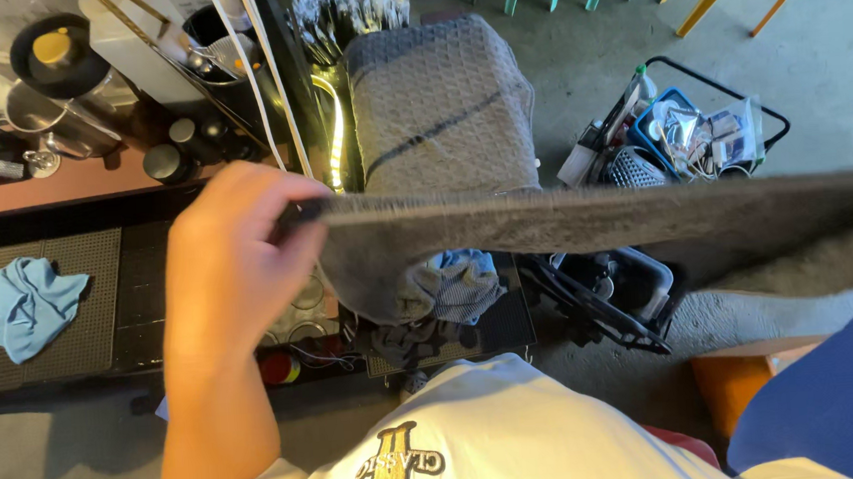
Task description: The person wipes a black rubber mat on a counter using a blue cloth, then wipes the counter surface itself. They subsequently retrieve a grey towel from a cart, fold it, and hang it on a nearby railing. The person also handles a tray of chopsticks and a white plastic container during the process.
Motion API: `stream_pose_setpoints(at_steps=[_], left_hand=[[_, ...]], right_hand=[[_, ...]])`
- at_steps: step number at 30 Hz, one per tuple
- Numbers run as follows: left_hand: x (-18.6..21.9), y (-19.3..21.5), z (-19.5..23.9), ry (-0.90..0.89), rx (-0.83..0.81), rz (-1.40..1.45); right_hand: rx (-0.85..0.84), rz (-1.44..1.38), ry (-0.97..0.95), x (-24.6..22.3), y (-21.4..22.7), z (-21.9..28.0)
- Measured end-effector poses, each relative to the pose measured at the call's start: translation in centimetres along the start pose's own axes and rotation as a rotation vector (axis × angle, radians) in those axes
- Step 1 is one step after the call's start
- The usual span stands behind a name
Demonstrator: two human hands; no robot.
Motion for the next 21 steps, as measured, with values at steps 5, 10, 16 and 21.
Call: stream_pose_setpoints(at_steps=[5, 10, 16, 21], left_hand=[[0.3, 0.0, -1.3, 0.187, 0.209, 0.121], [-2.6, -2.5, -3.4, 0.057, 0.381, 0.435], [-6.5, -5.4, -9.7, -0.092, 0.670, 0.456], [-5.8, -4.4, -9.9, -0.249, 0.613, 0.337]], right_hand=[[-0.090, 0.014, 0.069, 3.3, -2.0, -5.1], [-0.158, -0.012, 0.100, 5.7, -3.4, -8.1], [-0.214, -0.074, 0.131, 6.6, -4.7, -10.6], [-0.239, -0.144, 0.158, 7.3, -5.0, -12.5]])
Point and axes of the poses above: each hand's wrist, its own z-axis away from the middle knuckle, its own y-axis out of the back of the hand, x = y × z, the point moved 1 cm from there along -z, towards the middle knuckle, and after that the axes turned 8 degrees about x, right-handed, at the moved point
